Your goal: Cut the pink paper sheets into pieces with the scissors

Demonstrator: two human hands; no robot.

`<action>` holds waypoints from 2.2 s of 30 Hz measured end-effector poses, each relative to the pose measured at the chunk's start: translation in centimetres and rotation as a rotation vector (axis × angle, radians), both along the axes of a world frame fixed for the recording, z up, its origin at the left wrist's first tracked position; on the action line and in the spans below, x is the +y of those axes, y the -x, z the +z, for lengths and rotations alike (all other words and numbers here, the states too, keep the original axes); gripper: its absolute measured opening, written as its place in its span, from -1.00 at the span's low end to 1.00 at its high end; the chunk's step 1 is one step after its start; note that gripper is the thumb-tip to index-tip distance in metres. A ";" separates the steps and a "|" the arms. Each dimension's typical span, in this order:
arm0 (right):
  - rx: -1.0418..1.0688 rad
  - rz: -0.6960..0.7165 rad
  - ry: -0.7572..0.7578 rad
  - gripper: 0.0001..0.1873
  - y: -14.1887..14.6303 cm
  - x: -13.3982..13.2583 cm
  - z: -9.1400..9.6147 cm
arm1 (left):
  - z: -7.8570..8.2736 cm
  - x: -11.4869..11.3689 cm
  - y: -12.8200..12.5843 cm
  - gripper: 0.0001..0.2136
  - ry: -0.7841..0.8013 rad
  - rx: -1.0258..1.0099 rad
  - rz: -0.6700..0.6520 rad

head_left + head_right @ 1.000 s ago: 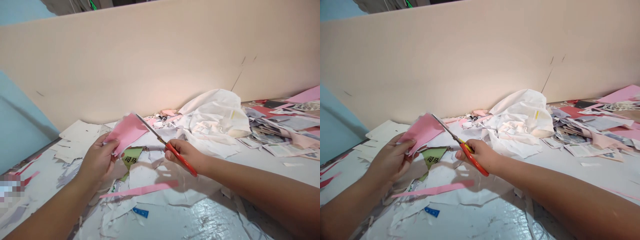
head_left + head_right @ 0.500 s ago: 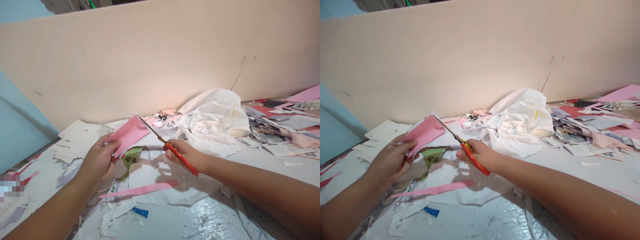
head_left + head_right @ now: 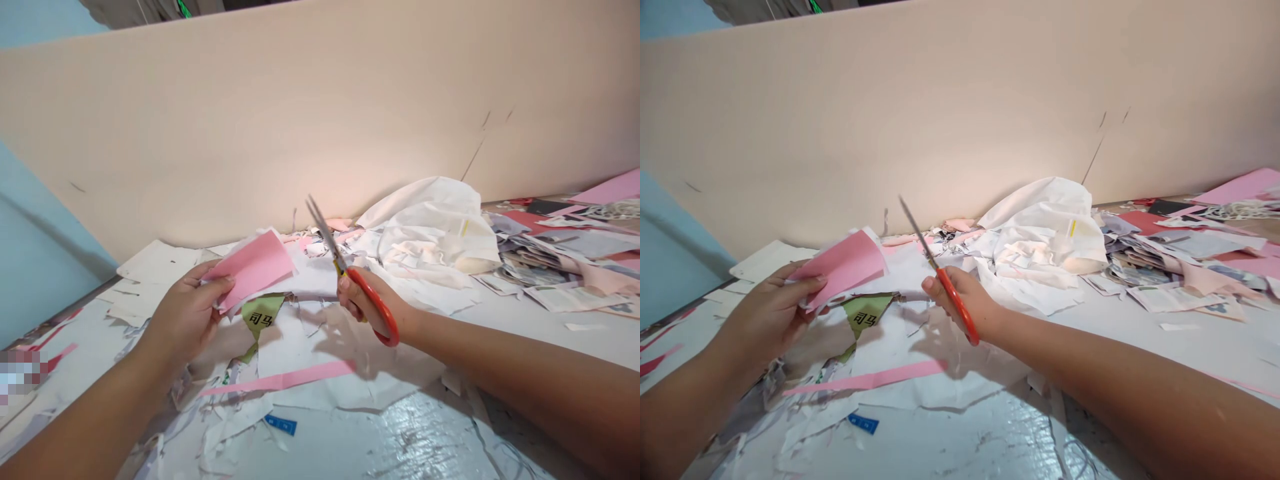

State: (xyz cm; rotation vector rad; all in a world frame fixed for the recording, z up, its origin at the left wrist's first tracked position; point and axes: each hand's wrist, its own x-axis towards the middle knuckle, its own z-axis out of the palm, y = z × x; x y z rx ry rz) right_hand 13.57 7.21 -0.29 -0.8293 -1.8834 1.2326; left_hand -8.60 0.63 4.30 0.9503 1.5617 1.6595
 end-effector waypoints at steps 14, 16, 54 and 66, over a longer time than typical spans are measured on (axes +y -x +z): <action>0.363 0.097 0.233 -0.65 0.5 0.2 0.7 | -2.8 -1.1 -0.8 -0.68 0.297 0.114 -0.299; 0.294 0.057 0.160 -0.69 0.4 -0.1 1.1 | -2.9 -1.1 -0.9 -0.73 0.310 0.093 -0.327; -0.073 0.045 0.167 -0.84 1.1 -2.2 1.4 | -2.4 -1.8 -1.8 -0.68 0.561 -0.286 -0.765; -0.044 -0.103 0.032 -0.83 1.4 -2.8 0.9 | -2.7 -1.4 -1.3 -0.77 0.600 0.041 -0.798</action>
